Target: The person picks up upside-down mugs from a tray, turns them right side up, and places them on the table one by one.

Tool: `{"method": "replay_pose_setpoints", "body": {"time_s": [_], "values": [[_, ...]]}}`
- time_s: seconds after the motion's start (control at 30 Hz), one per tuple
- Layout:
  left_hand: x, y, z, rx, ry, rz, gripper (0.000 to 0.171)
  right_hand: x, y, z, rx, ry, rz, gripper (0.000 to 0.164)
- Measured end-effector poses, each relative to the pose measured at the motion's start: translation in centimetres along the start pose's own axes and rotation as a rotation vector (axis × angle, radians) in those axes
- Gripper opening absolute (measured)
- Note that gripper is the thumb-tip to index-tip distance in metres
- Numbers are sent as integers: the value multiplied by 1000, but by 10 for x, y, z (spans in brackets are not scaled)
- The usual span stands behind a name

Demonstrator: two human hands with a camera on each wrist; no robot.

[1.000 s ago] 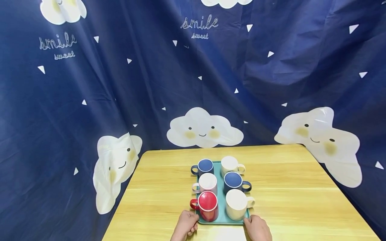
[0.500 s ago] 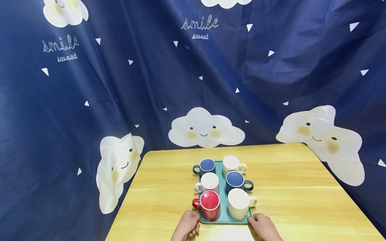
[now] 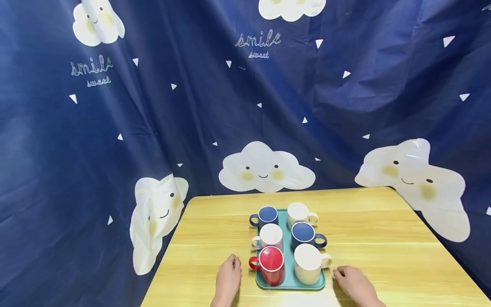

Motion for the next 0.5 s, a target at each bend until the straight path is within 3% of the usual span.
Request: {"method": "replay_pose_setpoints", "body": {"time_s": [0.1,0.27,0.37,0.5], "values": [[1,-2,5,-42,-66,36,19,17,-6,-1,25,14,53,34],[-8,0,12,-80,-97,48,37,37,-30,-19,89,10,131,25],[-15,-1,19,-92,-93,40,44,45,-50,-35,160,17,191,16],[-22,-2,26,-79,-59,31,53,50,-78,-57,277,36,283,25]]}}
Point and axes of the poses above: each hand's wrist, its own y-axis away from the middle knuckle, its own x-axis out of the back of the hand, z = x × y, the point moved 5 cm from there along -y, towards the middle knuckle, and after that the axes turned 7 degrees about -x, right-handed, at the moved point
